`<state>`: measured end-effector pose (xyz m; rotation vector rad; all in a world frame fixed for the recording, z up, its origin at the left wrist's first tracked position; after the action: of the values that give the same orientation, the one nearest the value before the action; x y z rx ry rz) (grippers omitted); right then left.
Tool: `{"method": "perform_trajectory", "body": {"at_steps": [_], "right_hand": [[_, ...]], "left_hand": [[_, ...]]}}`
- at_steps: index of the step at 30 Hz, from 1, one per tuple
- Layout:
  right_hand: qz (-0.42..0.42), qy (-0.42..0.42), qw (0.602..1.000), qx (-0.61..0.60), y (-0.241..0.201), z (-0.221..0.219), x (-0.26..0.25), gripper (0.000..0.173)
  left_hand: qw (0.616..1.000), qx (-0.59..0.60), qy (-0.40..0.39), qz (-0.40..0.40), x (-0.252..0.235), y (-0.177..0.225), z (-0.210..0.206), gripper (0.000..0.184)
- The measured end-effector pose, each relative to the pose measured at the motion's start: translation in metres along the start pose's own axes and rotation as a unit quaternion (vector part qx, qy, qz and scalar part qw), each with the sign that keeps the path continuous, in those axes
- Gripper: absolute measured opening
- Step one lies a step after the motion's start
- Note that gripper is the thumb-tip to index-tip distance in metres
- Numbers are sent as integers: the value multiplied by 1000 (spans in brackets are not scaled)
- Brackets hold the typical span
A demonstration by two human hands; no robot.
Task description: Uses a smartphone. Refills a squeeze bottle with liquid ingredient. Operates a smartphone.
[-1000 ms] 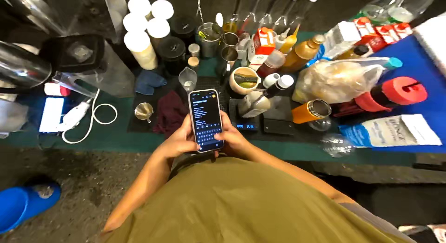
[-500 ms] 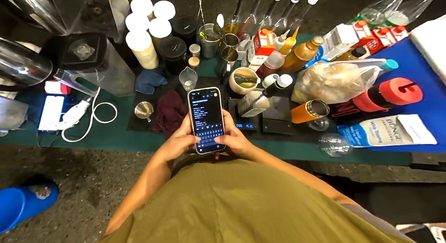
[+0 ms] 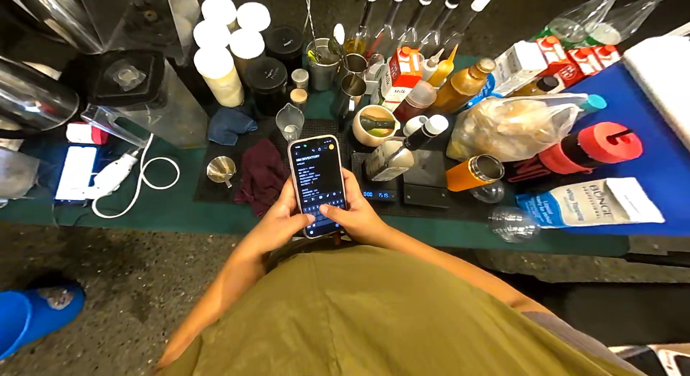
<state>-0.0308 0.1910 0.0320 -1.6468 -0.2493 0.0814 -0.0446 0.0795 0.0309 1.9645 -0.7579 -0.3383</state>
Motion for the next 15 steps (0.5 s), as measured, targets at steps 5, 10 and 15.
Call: {"method": "perform_trajectory", "body": {"at_steps": [5,10,15], "right_hand": [[10,-54,998,-3,1,-3,2,62],[-19,-179,980,-89,2,-10,8,68],[-19,-191,975,-112,3,-12,9,73]], "left_hand": [[999,32,-25,-5,4,-2,3,63],[996,40,-76,-23,9,1,3,76],[993,1,-122,-10,9,0,-1,95]]}}
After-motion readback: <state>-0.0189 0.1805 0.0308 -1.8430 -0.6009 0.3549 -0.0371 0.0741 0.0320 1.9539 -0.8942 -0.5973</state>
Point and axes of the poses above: each hand's wrist, its own x-axis away from the middle knuckle, its own z-axis out of the back of the hand, y = z × x, the point moved 9 cm from there along -x, towards the middle knuckle, and after that the axes turned 13 degrees about x, right-handed, at the moved point
